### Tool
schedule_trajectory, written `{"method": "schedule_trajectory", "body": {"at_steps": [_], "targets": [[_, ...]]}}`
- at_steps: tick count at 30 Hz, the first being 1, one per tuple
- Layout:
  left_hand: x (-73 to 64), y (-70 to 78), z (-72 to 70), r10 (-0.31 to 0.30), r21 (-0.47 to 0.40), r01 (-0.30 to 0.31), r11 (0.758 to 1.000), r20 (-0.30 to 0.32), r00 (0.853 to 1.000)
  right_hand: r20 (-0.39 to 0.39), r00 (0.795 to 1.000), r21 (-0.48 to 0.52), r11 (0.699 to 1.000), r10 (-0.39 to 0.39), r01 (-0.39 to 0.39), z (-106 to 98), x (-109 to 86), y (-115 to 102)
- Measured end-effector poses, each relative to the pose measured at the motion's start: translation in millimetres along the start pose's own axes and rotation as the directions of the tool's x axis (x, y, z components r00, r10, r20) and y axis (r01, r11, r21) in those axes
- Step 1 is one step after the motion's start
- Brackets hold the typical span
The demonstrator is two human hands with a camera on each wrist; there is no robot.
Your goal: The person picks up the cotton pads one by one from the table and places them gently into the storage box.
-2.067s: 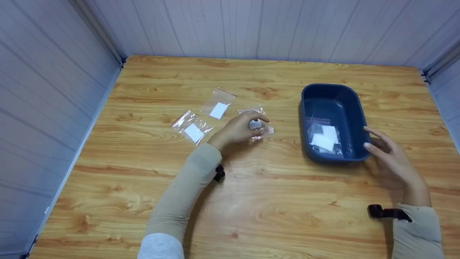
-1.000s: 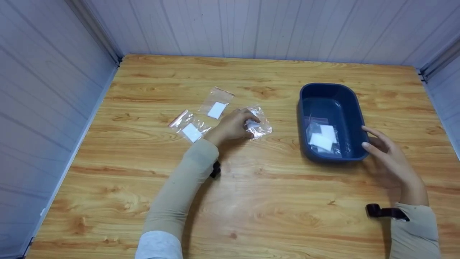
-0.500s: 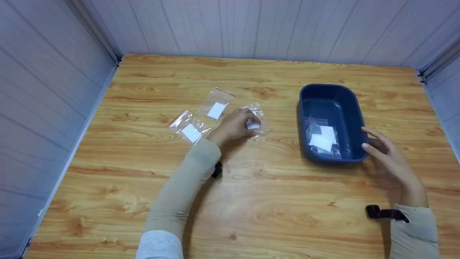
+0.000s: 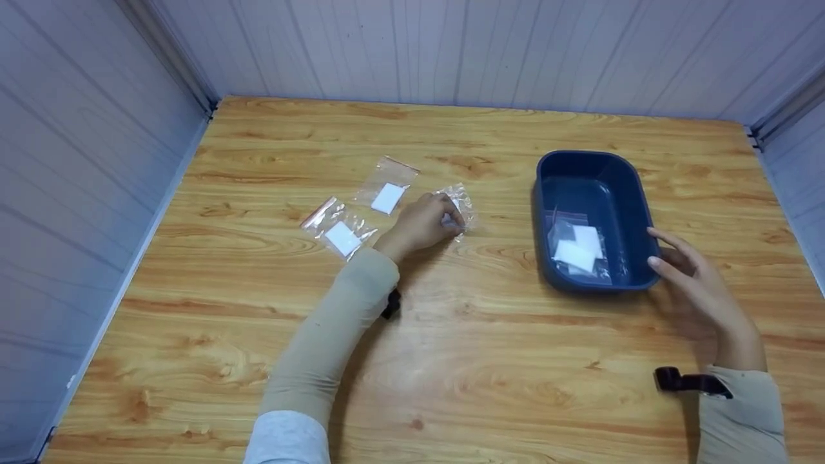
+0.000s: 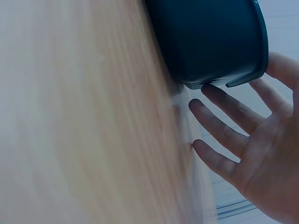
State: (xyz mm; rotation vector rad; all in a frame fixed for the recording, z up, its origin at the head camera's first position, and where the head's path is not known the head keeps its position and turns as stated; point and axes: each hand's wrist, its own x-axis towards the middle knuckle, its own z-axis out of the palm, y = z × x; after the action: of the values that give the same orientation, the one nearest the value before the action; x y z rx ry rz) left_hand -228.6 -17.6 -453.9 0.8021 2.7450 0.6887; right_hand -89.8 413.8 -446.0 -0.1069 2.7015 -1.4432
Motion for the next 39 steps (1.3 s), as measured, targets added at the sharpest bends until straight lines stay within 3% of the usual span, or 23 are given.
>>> {"method": "schedule_trajectory", "body": {"at_steps": [14,26,31,39], "targets": [[-3.1,2.4,-5.0,-0.048,-0.203,0.03,0.979,-0.083,0.995,-0.013,1.0,0.016,1.0,-0.02,0.021,1,1.3,3],[-4.7,17.7,-11.5,-0.041,-0.232,0.003,0.973,-0.158,0.987,0.002,1.0,0.011,1.0,0.017,-0.017,0,1.0,1],[-4.9,25.3,-15.8,-0.05,-0.264,0.003,0.964,-0.172,0.984,0.01,1.0,-0.001,1.0,0.013,-0.013,0,0.1,0],[-5.6,33.2,-21.8,-0.016,-0.277,-0.044,0.96,-0.213,0.977,-0.014,0.999,0.069,0.997,-0.029,0.03,1,-0.1,-2]]}}
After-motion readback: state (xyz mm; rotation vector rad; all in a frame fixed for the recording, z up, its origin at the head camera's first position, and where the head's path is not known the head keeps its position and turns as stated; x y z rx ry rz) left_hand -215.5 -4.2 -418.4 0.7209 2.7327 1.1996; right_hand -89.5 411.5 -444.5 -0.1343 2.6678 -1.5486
